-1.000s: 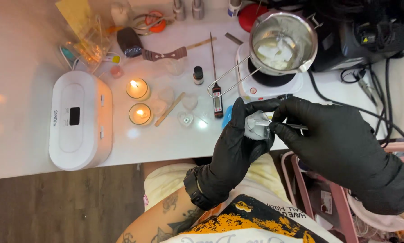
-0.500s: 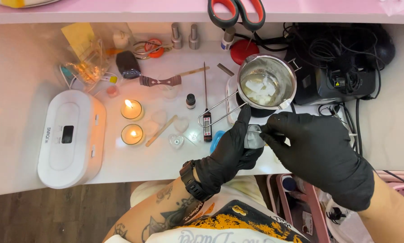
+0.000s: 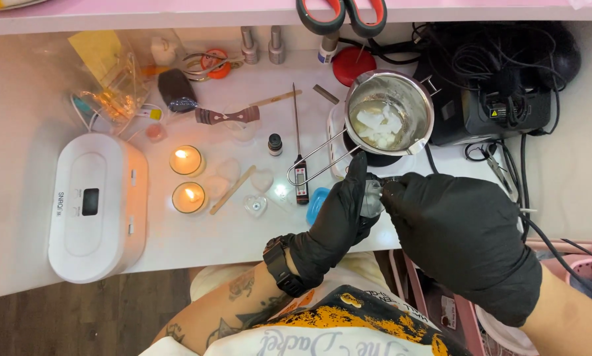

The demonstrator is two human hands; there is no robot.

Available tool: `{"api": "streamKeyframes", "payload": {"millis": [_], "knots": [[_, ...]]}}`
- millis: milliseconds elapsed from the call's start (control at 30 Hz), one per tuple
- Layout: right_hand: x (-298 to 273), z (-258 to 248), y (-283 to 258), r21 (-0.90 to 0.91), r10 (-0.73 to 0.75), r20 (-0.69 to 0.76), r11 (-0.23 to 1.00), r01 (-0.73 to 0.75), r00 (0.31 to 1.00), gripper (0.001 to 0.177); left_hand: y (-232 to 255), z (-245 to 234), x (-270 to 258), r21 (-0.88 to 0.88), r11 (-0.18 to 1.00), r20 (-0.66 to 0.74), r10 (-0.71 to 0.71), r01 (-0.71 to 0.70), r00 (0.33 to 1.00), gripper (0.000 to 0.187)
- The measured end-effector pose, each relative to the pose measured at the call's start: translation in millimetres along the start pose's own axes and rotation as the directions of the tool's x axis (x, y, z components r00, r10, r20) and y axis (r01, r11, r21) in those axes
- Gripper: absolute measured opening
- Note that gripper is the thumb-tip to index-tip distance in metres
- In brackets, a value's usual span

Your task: Preparing heart-shaped molds for wax melts by using tweezers to place small decorations or wicks inside.

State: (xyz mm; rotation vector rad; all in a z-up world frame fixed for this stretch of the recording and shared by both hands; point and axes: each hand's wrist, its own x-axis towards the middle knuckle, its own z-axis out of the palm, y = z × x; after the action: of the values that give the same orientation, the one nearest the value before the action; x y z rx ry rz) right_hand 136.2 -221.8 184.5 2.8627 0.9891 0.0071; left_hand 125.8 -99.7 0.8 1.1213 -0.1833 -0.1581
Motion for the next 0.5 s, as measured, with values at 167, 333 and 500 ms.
{"api": "streamKeyframes", "payload": {"millis": [167,333,500], "knots": [[2,19,5,0.215,0.050,-0.083,0.976,-0.031,0.995,0.014,9,-2,-2,-0.298,0.928,-0.135,-0.272,0.223,0.953,0.036],[6,47,25,0.505,0.180,0.028,0.846,-0.169,0.983,0.026,35,-4,-5,-0.520,0.714,0.001,-0.549,0.469,0.836,0.049],[15,51,33,0.602,0.248,0.505,0.585,-0.544,0.826,0.030,47,-5,-6,-0.369,0.797,0.054,-0.496,0.479,0.867,0.051]]}}
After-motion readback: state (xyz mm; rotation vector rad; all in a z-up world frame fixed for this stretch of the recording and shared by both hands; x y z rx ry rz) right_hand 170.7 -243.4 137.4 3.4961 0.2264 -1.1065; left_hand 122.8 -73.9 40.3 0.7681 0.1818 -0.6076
